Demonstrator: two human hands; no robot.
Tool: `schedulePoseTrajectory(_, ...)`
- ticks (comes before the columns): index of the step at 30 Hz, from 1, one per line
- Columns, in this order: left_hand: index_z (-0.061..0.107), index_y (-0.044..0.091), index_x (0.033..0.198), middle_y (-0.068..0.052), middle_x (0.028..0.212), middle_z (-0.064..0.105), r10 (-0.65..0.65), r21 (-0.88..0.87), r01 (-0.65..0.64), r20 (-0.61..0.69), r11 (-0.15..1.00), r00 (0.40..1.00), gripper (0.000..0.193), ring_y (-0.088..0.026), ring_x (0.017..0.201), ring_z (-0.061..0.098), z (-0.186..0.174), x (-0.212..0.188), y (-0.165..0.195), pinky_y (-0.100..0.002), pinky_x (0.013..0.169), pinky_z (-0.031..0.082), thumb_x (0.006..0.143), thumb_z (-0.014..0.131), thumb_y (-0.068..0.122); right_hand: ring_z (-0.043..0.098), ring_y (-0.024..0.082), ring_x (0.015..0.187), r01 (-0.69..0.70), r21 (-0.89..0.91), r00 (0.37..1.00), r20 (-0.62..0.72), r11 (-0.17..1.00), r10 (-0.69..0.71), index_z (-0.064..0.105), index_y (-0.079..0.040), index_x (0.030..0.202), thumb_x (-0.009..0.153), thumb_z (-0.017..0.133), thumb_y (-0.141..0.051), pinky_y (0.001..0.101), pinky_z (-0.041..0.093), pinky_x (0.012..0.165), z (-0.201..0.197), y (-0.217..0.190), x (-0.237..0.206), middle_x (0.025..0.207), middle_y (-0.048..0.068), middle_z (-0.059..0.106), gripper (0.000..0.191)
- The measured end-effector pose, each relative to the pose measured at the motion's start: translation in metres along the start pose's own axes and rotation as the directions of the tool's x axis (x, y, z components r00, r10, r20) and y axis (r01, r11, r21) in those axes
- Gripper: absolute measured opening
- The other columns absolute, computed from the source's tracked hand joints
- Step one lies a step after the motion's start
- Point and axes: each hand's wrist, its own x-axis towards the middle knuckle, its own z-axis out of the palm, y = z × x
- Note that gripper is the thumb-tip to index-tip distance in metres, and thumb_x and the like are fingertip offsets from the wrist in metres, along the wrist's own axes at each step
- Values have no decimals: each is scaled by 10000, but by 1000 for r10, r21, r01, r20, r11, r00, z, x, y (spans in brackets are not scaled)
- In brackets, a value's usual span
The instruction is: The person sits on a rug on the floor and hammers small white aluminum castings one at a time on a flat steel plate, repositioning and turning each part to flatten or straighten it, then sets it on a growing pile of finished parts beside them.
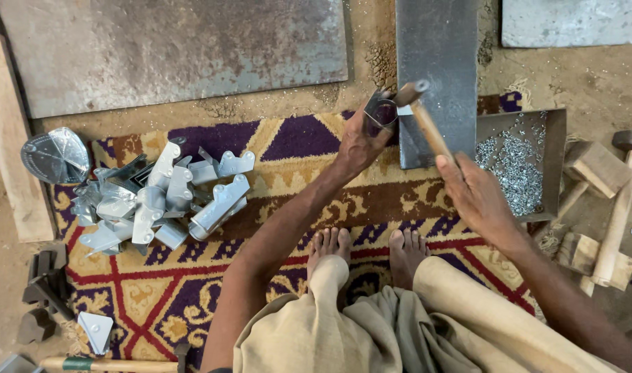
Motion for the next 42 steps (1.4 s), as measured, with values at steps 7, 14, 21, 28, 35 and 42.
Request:
schedulePoseTrajectory(7,521,14,1412,-152,1204,703,-159,0,159,59,987,986,554,-278,1047,766,-6,3,5,-366,899,659,901,734,3,381,78,406,8,19,1000,10,1000,-8,575,-57,1004,1076,335,-513,261,312,284,18,36,-4,576,-28,426,520)
schedulePoseTrajectory(14,595,54,1230,-87,1129,666,-139,-185,153,87,971,986,441,-207,1042,695,-8,2,27,-342,873,648,833,774,-18,335,98,407,-360,607,922,115,709,370,463,-103,871,1078,306,-580,295,288,339,37,72,-23,597,-12,396,543)
schedulePoseTrajectory(21,644,61,967,-68,900,623,25,226,-44,85,973,996,278,-230,863,632,-19,4,60,-364,754,525,727,770,-4,604,311,974,153,-363,883,-366,919,-292,673,-18,1156,1130,560,-438,457,501,896,-6,147,-36,1052,177,637,436)
schedulePoseTrajectory(28,672,76,1028,-79,1022,673,123,237,-158,157,958,980,299,-252,1020,612,-25,8,76,-416,885,501,761,802,47,633,275,561,-178,-462,981,-154,869,119,796,-103,935,951,733,-366,493,541,647,-15,190,-44,742,144,727,271)
schedulePoseTrajectory(35,657,82,977,-67,1018,670,162,356,-218,179,909,970,299,-252,1018,602,-21,3,57,-414,870,509,746,847,96,674,246,692,-6,-506,939,-300,863,-170,813,-90,1027,1035,728,-143,401,549,702,-16,200,-47,872,149,721,100)
schedulePoseTrajectory(42,675,139,983,-7,966,666,18,155,-37,124,987,992,218,-162,960,625,-15,-9,33,-347,866,574,832,772,15,729,207,938,109,-206,880,-436,972,-191,607,0,1390,1000,812,-144,287,609,655,-30,133,-42,1131,188,726,463)
